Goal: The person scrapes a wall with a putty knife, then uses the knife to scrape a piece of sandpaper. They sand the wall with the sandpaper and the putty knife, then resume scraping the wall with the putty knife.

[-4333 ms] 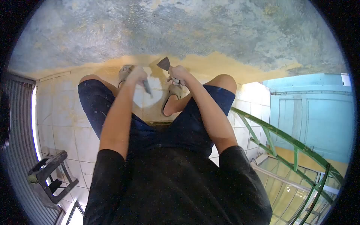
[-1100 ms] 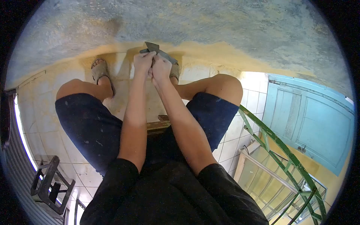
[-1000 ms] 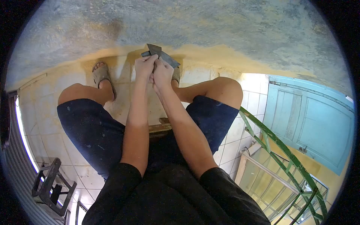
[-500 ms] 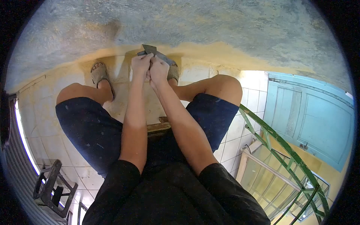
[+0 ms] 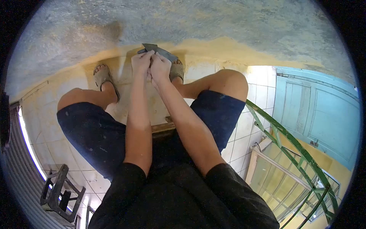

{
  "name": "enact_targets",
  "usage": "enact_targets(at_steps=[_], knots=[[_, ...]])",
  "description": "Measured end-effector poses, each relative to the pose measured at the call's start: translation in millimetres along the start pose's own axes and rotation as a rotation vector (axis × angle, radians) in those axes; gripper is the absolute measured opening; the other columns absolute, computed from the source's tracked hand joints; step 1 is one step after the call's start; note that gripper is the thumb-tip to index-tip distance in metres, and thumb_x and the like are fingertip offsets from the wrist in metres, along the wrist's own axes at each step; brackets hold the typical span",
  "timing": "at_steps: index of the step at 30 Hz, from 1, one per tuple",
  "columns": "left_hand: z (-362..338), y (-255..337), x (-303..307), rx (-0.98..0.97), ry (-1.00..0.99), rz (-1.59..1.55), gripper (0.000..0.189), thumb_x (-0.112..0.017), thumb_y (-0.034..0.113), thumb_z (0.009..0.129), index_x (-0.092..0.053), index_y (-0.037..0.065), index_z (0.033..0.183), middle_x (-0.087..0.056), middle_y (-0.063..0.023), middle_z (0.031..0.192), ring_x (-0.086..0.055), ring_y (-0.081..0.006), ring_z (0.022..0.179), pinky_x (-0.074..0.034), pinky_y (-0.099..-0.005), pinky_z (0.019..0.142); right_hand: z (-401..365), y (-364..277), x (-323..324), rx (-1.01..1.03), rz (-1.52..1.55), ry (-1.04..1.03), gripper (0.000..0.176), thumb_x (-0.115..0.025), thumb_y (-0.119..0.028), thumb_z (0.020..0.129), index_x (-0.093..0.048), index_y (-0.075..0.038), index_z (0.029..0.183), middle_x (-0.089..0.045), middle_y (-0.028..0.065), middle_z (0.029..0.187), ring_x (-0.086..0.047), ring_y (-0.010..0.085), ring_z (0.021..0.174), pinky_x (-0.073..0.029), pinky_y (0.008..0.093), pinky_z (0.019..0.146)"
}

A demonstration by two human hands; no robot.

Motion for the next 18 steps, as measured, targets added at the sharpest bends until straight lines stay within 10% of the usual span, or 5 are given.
enact_targets(at_steps=[18], knots=[[10, -4, -4, 0.034, -0.016, 0.087, 0.024, -0.08, 0.019, 0.084, -0.079, -0.004, 0.091, -0.068, -0.002, 0.072, -0.059, -0.0094, 0.062, -0.047, -0.0287, 0.054, 1, 4, 6, 0.023, 0.007, 0.018, 0.018, -0.055, -0.015, 0.102, -0.063, -0.006, 0.09, -0.052, -0.001, 0.063, -0.038, 0.0087, 0.04, -0.028, 0.027, 0.036]])
Point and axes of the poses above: each hand's wrist, its own z-axis towards the middle knuckle, its own x-axis out of the back of the hand, y = z × x, the point moved 6 cm from there along z, towards the middle knuckle
